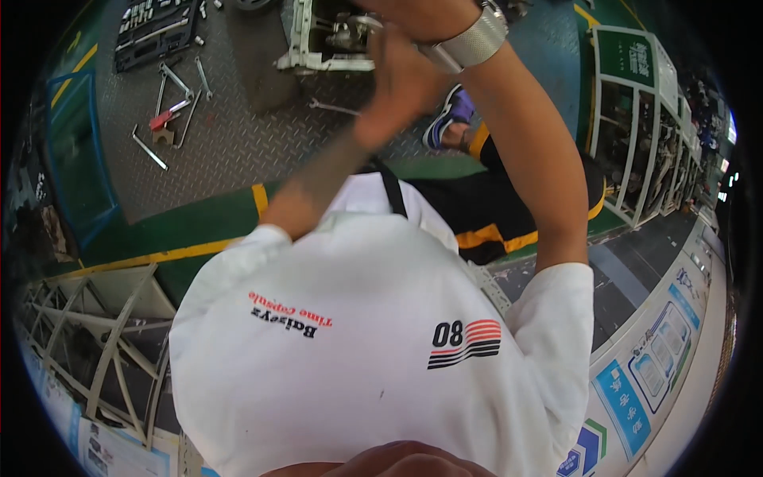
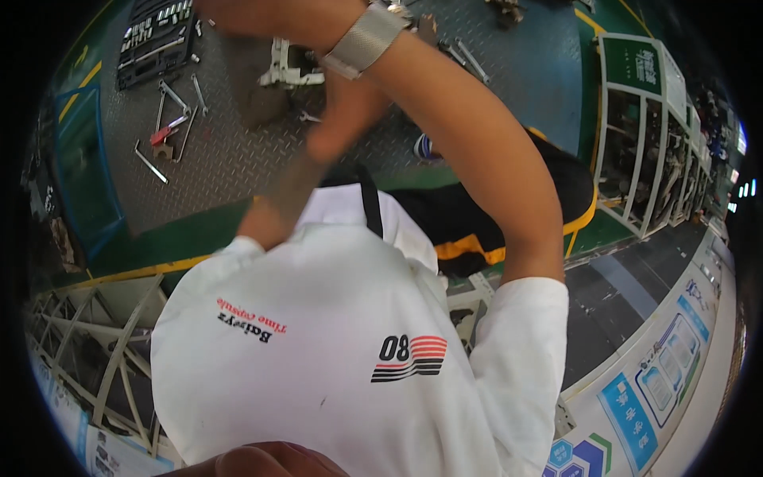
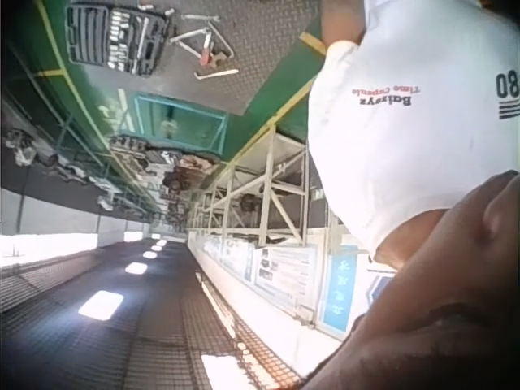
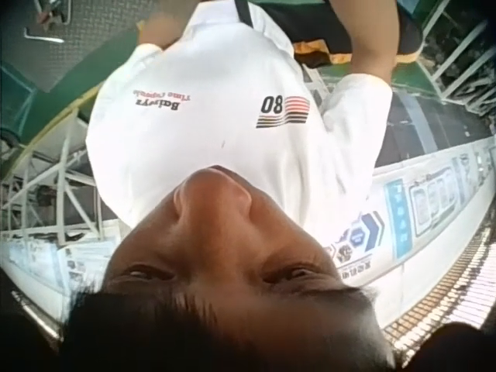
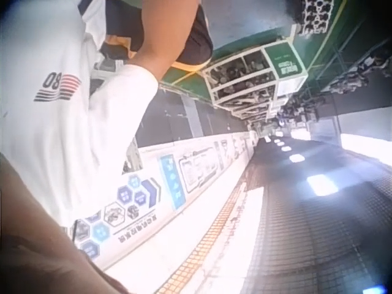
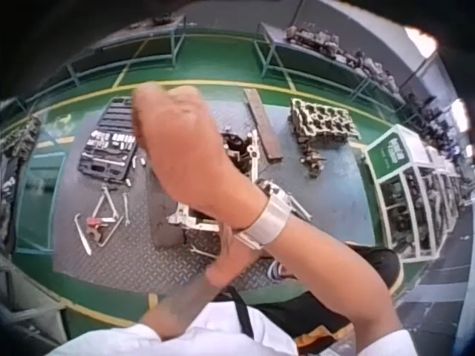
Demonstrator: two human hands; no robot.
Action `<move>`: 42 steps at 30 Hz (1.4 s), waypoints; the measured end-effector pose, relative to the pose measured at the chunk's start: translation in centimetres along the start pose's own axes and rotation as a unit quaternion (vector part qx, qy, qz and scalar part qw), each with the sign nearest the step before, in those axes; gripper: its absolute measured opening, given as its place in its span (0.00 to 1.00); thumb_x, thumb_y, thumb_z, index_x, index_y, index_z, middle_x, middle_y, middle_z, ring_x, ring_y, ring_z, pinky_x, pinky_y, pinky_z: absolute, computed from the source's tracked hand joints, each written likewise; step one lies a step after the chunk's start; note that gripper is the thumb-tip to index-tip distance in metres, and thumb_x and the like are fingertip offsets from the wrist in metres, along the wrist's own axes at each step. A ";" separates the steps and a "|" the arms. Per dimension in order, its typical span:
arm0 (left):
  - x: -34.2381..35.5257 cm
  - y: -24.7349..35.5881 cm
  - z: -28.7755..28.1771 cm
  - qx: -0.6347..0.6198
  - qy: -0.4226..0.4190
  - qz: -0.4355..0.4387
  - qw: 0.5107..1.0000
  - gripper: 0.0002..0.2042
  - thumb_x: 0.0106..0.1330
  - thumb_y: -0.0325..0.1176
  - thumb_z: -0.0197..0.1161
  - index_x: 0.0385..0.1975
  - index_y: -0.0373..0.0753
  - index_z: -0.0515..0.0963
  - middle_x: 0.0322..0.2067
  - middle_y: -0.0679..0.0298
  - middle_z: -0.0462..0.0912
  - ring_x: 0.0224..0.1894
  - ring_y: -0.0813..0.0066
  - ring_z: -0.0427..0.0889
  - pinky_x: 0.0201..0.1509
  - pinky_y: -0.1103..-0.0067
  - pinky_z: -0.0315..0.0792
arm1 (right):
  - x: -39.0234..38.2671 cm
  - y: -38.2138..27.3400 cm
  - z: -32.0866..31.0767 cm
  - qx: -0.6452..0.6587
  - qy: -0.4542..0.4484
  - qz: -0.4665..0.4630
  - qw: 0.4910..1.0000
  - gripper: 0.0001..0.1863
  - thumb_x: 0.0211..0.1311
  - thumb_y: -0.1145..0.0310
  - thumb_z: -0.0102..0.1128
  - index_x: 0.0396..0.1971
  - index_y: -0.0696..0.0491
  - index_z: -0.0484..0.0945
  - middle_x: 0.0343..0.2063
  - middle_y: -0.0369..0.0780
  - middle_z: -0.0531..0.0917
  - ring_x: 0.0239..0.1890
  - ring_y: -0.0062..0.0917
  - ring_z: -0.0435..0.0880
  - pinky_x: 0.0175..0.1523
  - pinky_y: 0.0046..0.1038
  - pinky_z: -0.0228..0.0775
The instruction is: Disassembling and inspecting engine components on a workshop stand.
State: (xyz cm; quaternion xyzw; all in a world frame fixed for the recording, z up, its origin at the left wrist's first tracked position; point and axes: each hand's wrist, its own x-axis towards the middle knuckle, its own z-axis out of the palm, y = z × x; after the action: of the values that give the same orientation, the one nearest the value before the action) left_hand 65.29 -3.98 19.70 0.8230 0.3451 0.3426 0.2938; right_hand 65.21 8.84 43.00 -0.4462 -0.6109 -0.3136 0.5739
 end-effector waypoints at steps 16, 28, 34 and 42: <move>3.7 -2.1 -5.1 -0.294 0.289 -0.008 0.911 0.17 0.68 0.30 0.56 0.53 0.28 0.72 0.46 0.58 0.78 0.40 0.76 0.78 0.41 0.81 0.74 | 1.8 1.0 -2.2 0.142 -0.321 0.413 0.840 0.28 0.62 0.45 0.50 0.27 0.57 0.85 0.29 0.49 0.84 0.32 0.37 0.86 0.44 0.37 0.78; 1.7 1.8 -9.1 0.122 0.219 0.184 0.951 0.13 0.59 0.29 0.67 0.43 0.35 0.77 0.39 0.56 0.80 0.43 0.70 0.79 0.47 0.75 0.75 | 0.9 -0.1 -0.4 0.201 -0.108 0.404 0.886 0.17 0.60 0.61 0.52 0.26 0.62 0.80 0.30 0.58 0.81 0.38 0.54 0.80 0.43 0.44 0.72; 11.0 -7.2 -17.0 -0.005 -0.024 0.159 0.987 0.15 0.66 0.33 0.56 0.49 0.30 0.72 0.41 0.56 0.78 0.47 0.69 0.77 0.52 0.77 0.70 | 3.3 -0.4 -7.0 0.221 -0.181 0.490 0.823 0.16 0.63 0.62 0.56 0.28 0.62 0.80 0.28 0.56 0.81 0.33 0.53 0.81 0.38 0.42 0.73; -1.9 -11.7 -14.7 -0.333 0.216 -0.276 0.875 0.20 0.58 0.14 0.41 0.48 0.36 0.71 0.42 0.60 0.80 0.40 0.72 0.83 0.40 0.81 0.73 | 2.0 -3.6 -4.5 0.348 -0.354 0.379 0.781 0.20 0.63 0.58 0.60 0.23 0.62 0.78 0.16 0.48 0.77 0.21 0.31 0.78 0.31 0.35 0.68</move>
State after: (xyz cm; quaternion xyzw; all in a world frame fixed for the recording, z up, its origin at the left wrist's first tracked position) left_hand 48.76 5.10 19.34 0.4530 0.4785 0.5114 0.5516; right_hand 64.01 3.74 46.04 -0.4914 -0.6203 0.3434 0.5058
